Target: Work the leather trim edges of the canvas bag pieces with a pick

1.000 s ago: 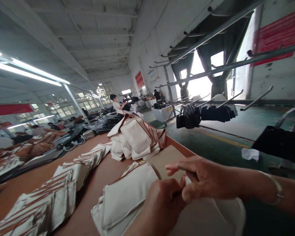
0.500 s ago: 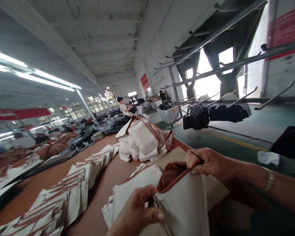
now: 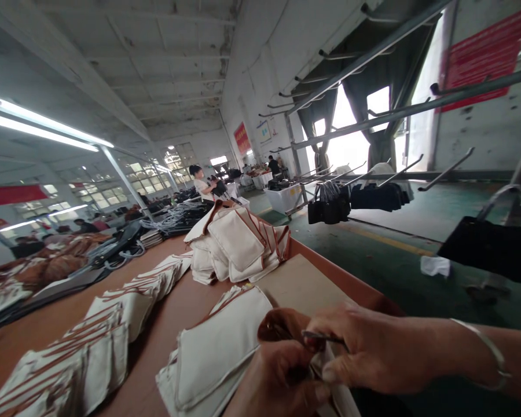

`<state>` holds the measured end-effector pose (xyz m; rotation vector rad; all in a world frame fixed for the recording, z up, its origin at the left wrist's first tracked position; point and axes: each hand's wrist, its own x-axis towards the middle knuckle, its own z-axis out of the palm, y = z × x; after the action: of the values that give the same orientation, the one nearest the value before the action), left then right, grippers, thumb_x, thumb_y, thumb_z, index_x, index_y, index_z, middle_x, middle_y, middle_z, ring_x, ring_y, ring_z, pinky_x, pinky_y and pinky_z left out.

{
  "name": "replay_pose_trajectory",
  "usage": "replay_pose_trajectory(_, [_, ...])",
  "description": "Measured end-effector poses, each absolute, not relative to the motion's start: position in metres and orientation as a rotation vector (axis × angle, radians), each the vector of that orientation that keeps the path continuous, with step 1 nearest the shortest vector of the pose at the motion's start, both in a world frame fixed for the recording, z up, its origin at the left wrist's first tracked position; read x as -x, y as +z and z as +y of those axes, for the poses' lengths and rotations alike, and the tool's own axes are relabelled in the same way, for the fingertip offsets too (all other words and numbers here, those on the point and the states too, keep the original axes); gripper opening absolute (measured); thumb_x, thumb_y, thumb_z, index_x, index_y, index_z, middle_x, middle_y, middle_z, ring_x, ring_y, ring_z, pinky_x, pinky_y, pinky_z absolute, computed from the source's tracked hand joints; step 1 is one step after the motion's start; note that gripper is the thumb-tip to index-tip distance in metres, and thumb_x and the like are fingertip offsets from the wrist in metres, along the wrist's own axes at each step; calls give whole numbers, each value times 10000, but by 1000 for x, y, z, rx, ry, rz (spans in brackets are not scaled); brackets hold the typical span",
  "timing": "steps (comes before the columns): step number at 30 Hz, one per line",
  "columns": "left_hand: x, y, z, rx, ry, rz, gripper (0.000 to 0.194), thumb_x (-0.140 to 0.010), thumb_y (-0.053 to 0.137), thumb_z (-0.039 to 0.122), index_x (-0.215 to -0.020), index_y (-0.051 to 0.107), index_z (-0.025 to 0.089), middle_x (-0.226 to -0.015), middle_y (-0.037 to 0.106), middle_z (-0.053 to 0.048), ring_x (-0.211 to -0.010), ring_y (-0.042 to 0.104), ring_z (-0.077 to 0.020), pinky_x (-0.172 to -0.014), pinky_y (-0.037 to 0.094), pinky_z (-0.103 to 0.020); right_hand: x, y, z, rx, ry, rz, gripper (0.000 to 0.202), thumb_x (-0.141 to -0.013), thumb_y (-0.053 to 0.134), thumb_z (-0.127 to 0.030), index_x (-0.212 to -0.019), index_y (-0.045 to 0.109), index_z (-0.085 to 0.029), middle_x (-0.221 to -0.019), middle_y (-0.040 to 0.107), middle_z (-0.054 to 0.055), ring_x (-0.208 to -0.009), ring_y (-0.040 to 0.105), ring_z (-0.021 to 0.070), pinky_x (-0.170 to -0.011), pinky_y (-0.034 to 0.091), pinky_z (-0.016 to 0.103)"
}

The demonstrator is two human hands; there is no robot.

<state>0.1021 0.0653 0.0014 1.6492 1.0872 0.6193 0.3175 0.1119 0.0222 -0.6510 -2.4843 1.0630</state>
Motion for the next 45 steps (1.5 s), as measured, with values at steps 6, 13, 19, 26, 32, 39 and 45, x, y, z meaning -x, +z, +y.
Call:
replay_pose_trajectory(6, [-107,-11,65,-1510,611,1215,386,-803,667,499,-847,712,118,-645,509,24,-512,414,-85,-473,317,-213,-319,2,124,677,1530,-2240,139,-813,646,-221,-769,530,-158,-665,469,-68,-581,391,63,-529,316,175])
replay_pose_trajectory(13, [-115,-36,76,-1740,804,1346,144,-780,619,219,-687,697,142,-599,580,14,-579,492,-113,-506,339,-206,-320,-8,125,823,1507,-2163,157,-738,718,-233,-799,605,-143,-652,522,-66,-594,430,70,-515,313,174])
replay_pose_trajectory(19, [-110,-45,73,-1799,977,1289,103,-799,646,232,-883,636,173,-666,663,3,-582,575,-119,-520,417,-197,-318,-9,125,1022,1784,-1929,84,-717,628,-210,-772,640,-148,-536,514,-71,-400,376,48,-364,278,151])
replay_pose_trajectory(26, [-100,-55,70,-2695,1272,1117,255,-870,493,51,-1036,621,195,-879,681,-75,-704,667,-135,-596,536,-199,-319,-15,126,976,1956,-1724,127,-724,653,-244,-786,691,-140,-619,636,-27,-317,366,11,-298,278,112])
replay_pose_trajectory(32, [-94,-71,75,-3183,1085,1232,319,-841,555,43,-1148,582,126,-875,726,-96,-670,733,-183,-586,600,-222,-318,-24,126,1012,2004,-1607,135,-722,636,-224,-808,691,-135,-635,663,-17,-302,379,10,-284,280,109])
replay_pose_trajectory(39, [-106,-64,75,-2976,1004,1292,227,-886,418,22,-927,591,162,-734,629,-46,-585,640,-147,-544,506,-210,-316,-29,125,1080,2013,-1591,164,-672,652,-210,-820,673,-143,-553,607,-56,-293,373,19,-276,287,111])
replay_pose_trajectory(45, [-113,-44,76,-1928,800,1500,132,-815,497,146,-718,580,181,-600,506,35,-533,468,-98,-497,328,-192,-321,-24,125,1056,2011,-1697,248,-644,684,-190,-887,703,-142,-574,650,-46,-289,392,17,-282,299,102])
